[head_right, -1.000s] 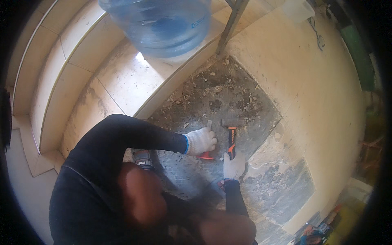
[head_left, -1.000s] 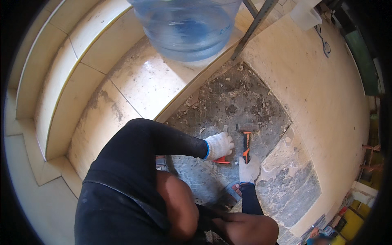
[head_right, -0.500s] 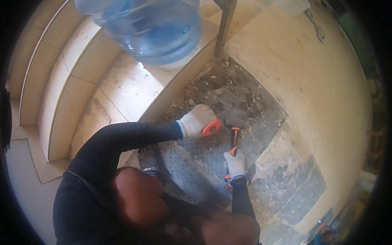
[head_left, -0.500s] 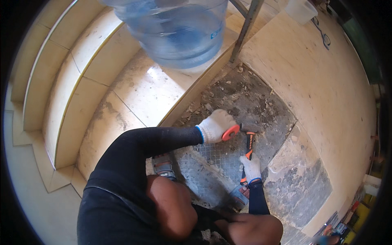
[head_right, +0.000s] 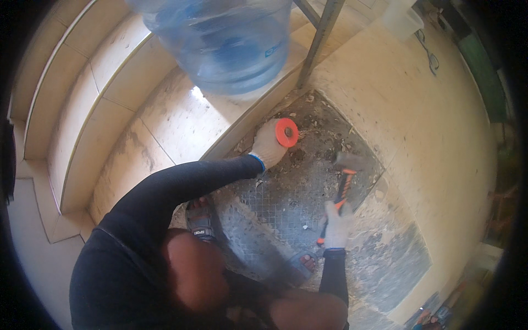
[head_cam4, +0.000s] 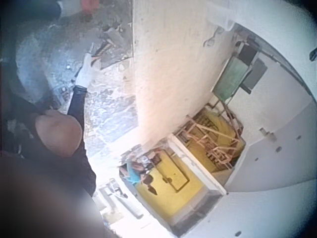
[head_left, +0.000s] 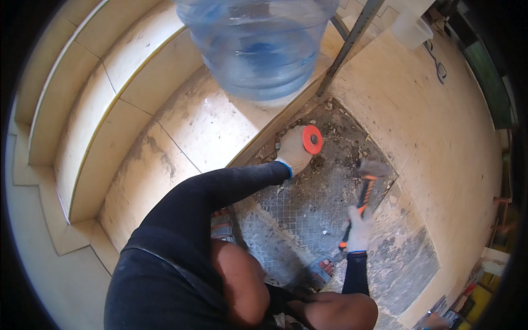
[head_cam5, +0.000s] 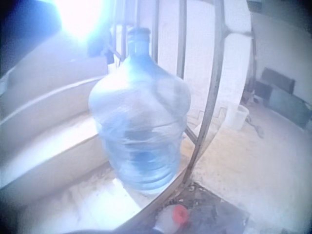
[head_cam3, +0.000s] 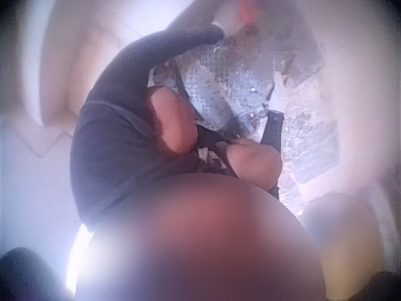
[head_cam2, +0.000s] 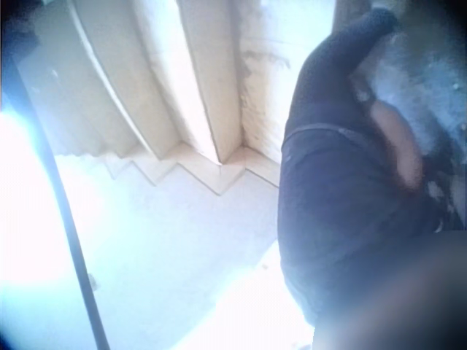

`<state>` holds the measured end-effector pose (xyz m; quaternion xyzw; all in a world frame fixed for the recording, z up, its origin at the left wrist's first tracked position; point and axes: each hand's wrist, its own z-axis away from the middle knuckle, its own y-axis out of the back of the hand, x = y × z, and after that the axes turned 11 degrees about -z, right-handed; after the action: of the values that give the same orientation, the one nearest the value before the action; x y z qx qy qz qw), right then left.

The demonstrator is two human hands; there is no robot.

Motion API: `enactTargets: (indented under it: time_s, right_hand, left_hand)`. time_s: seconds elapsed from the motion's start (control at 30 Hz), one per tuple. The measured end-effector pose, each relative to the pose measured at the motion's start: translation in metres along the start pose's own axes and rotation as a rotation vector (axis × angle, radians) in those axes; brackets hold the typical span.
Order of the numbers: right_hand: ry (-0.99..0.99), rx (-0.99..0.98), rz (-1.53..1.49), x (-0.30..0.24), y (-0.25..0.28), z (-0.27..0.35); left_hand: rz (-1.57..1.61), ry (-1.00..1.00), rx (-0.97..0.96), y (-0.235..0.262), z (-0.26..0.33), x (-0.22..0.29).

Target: The person uses a hammer and a red chisel to break and remove floor tiles near a staircase. They repeatedly strike the chisel to fracture tiles and clear debris from the exposed subfloor.

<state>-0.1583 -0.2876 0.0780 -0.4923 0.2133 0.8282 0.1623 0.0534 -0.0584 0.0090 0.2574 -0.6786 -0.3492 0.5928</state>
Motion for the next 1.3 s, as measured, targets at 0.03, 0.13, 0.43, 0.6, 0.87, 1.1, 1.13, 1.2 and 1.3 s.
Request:
enactTargets:
  time_s: [0.03, 0.13, 0.43, 0.6, 0.87, 1.1, 1.13, 1.2, 1.3]
  right_hand:
    - [0.042, 0.114, 0.031, -0.019, -0.002, 0.001]
    - [0.287, 0.051, -0.168, -0.080, -0.008, 0.009]
    - [0.061, -0.226, -0.112, -0.067, -0.079, 0.013]
    - [0.318, -0.322, 0.311, -0.043, -0.080, 0.013]
    - [0.390, -0.119, -0.588, -0.099, -0.051, 0.032]
    - [0.009, -0.275, 0.083, -0.057, -0.074, 0.016]
    - [0.026, -0.211, 0.045, -0.065, -0.063, 0.018]
    - [0.048, -0.085, -0.042, -0.094, -0.035, 0.029]
    - [0.338, -0.009, -0.350, -0.133, -0.010, 0.028]
  left_hand:
    - [0.062, -0.018, 0.047, 0.002, -0.001, 0.000]
    - [0.159, -0.072, 0.111, 0.003, -0.001, -0.007]
    - [0.079, -0.313, -0.035, 0.002, 0.004, -0.026]
    - [0.119, -0.307, -0.157, 0.007, 0.008, -0.024]
    - [0.107, -0.300, -0.149, 0.002, 0.005, -0.041]
    - [0.024, -0.318, -0.167, -0.004, 0.000, -0.044]
    - [0.042, -0.269, -0.118, -0.005, 0.002, -0.044]
    - [0.093, -0.205, -0.209, -0.005, 0.001, -0.045]
    - [0.092, -0.201, -0.197, -0.003, 0.001, -0.045]
